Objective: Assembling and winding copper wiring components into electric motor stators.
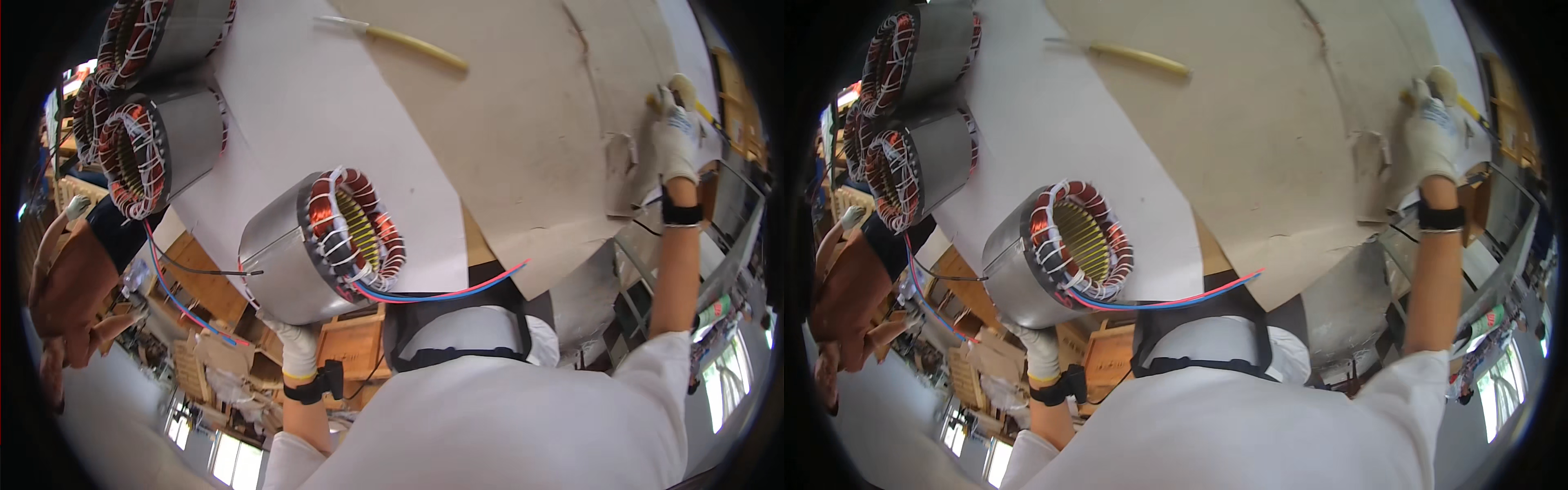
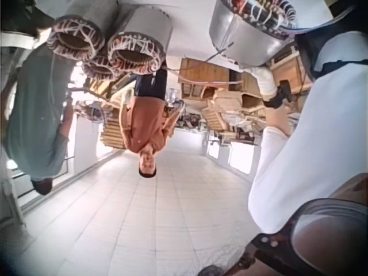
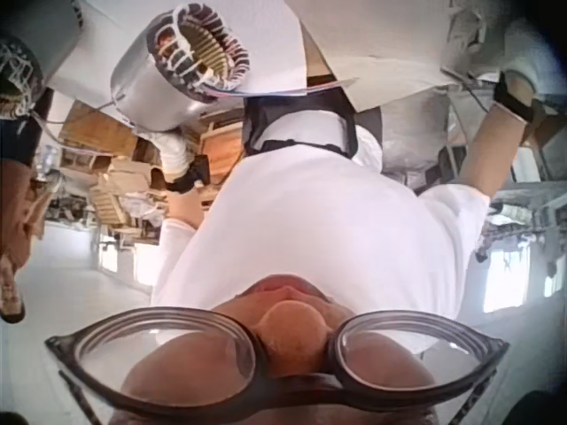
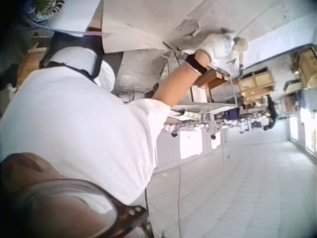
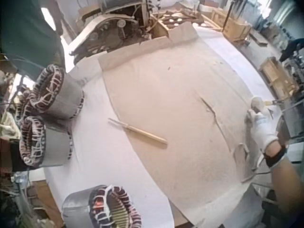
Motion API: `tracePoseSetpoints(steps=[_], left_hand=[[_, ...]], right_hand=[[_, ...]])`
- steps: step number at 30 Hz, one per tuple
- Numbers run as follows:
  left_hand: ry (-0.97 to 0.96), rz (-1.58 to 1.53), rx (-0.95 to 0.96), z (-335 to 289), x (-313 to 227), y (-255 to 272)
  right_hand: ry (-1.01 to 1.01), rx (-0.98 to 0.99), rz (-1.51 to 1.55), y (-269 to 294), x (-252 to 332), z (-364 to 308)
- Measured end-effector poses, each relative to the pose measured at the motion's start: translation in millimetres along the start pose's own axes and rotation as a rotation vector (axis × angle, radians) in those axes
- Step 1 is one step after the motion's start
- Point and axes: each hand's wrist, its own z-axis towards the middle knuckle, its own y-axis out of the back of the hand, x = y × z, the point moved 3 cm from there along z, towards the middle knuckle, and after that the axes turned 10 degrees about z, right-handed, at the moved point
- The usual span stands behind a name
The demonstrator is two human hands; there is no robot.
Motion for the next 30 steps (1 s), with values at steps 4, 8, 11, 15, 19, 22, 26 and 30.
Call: tracePoseSetpoints(steps=[4,8,11,15,19,22,26,30], left_hand=[[-0.080,0.068,-0.114,-1.0,-2.1,0.5],[-0.121,0.064,-0.036,-1.6,-0.1,8.7],[-0.127,0.169,-0.200,-10.8,-0.4,10.9],[-0.160,0.168,-0.081,-5.4,9.3,28.3],[-0.148,0.193,-0.151,-4.8,0.2,17.0],[-0.356,0.682,-0.369,-15.3,9.5,18.6],[-0.313,0.651,-0.346,-23.2,15.2,31.5],[-0.288,0.595,-0.278,-19.9,20.3,36.3]], right_hand=[[0.189,-0.139,-0.037,-19.8,-20.4,11.1],[0.052,-0.197,0.844,54.1,20.6,-12.7],[0.155,0.084,1.570,105.0,132.4,-63.6],[0.429,0.644,1.681,94.4,249.4,-97.8],[0.653,0.401,1.501,68.8,287.8,-114.4],[0.796,0.508,1.173,59.0,295.4,-118.4],[0.944,0.511,0.979,61.2,300.7,-106.9],[1.025,0.496,0.980,49.7,308.0,-100.3]])
